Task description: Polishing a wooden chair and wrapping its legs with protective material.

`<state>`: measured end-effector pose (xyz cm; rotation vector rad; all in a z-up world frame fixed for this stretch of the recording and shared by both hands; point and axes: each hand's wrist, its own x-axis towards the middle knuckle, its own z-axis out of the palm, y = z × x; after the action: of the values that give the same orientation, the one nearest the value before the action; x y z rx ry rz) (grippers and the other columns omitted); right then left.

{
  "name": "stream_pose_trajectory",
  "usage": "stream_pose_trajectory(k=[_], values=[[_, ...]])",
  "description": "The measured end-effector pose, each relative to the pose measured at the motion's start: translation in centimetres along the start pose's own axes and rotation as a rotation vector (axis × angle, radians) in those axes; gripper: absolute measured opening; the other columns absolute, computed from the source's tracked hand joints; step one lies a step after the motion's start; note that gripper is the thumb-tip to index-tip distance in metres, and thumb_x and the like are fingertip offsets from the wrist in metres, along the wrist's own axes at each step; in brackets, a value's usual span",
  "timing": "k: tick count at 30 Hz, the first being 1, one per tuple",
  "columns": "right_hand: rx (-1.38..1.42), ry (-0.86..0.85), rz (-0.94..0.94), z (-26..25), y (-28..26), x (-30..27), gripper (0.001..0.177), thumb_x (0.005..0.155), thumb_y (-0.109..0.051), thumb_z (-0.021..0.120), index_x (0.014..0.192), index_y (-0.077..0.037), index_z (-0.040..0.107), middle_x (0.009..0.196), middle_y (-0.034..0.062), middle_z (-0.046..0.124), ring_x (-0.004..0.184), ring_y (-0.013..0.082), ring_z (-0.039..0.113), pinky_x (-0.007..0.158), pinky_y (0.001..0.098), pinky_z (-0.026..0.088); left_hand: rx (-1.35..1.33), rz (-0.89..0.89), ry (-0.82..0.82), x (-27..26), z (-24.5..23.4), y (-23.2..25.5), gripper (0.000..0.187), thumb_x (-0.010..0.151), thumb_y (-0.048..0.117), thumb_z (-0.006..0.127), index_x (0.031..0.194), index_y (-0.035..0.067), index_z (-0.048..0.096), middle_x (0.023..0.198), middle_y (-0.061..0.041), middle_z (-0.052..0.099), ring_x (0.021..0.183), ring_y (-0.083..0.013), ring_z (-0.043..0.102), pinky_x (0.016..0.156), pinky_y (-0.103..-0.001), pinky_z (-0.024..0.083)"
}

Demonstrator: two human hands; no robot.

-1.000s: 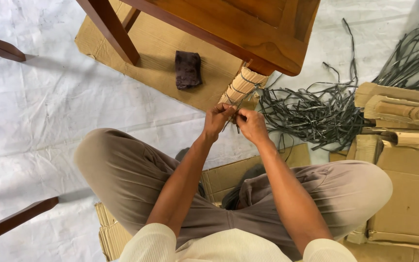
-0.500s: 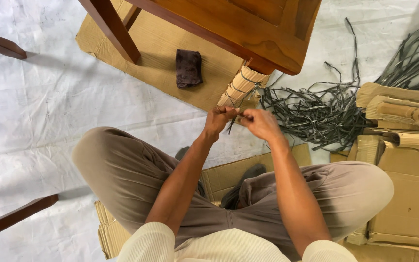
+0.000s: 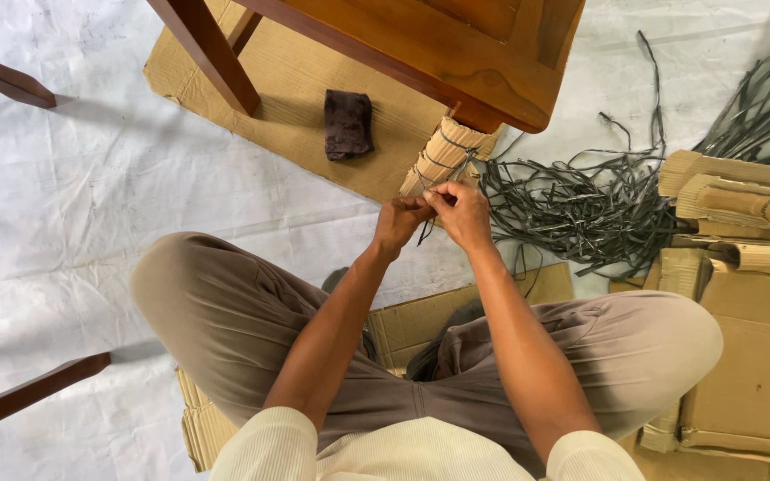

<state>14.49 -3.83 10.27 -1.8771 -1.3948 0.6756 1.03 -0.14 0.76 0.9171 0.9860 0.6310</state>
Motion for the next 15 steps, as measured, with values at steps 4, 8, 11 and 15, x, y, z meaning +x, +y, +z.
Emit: stream_pose_trajectory(k=[4,8,11,15], values=[[0.082,-0.053,0.057,-0.1,1.3,0.1,0.028,0.096,-0.031,0.073,0.098,-0.003,0.075,0.086,0.0097,0.075,0.075,0.0199,0.072,0.070,0.0349,0.056,0.005,-0.019,-0.108,0.1,-0.4,0.7,0.018,0.091,0.014,0.073,0.100,0.000,0.078,0.091,-0.004,0.076,0.080,-0.0089,0.065,0.076,-0.026,0.053],[0.045,-0.114,0.100,-0.9,1.2,0.2,0.027,0.102,-0.028,0.068,0.104,-0.001,0.070,0.087,0.0091,0.074,0.072,0.0197,0.066,0.068,0.0350,0.052,0.009,-0.113,-0.074,-1.3,-0.1,3.6,0.025,0.096,0.023,0.071,0.103,0.001,0.079,0.093,-0.004,0.078,0.085,-0.0093,0.068,0.082,-0.026,0.053],[0.212,-0.127,0.151,-0.8,1.9,0.1,0.026,0.101,-0.027,0.066,0.104,-0.001,0.069,0.088,0.0049,0.076,0.077,0.0122,0.069,0.071,0.0301,0.054,0.037,-0.043,-0.027,-0.1,-0.7,0.7,0.022,0.095,0.017,0.074,0.101,-0.003,0.079,0.091,-0.006,0.077,0.082,-0.0106,0.065,0.076,-0.028,0.051],[0.245,-0.183,0.253,-1.5,1.0,0.2,0.025,0.100,-0.026,0.069,0.102,-0.001,0.069,0.084,0.0066,0.073,0.071,0.0120,0.065,0.067,0.0302,0.054,0.031,-0.036,0.009,-0.5,-0.5,1.6,0.018,0.087,0.011,0.076,0.101,0.001,0.078,0.088,-0.004,0.079,0.080,-0.0100,0.071,0.075,-0.027,0.057]])
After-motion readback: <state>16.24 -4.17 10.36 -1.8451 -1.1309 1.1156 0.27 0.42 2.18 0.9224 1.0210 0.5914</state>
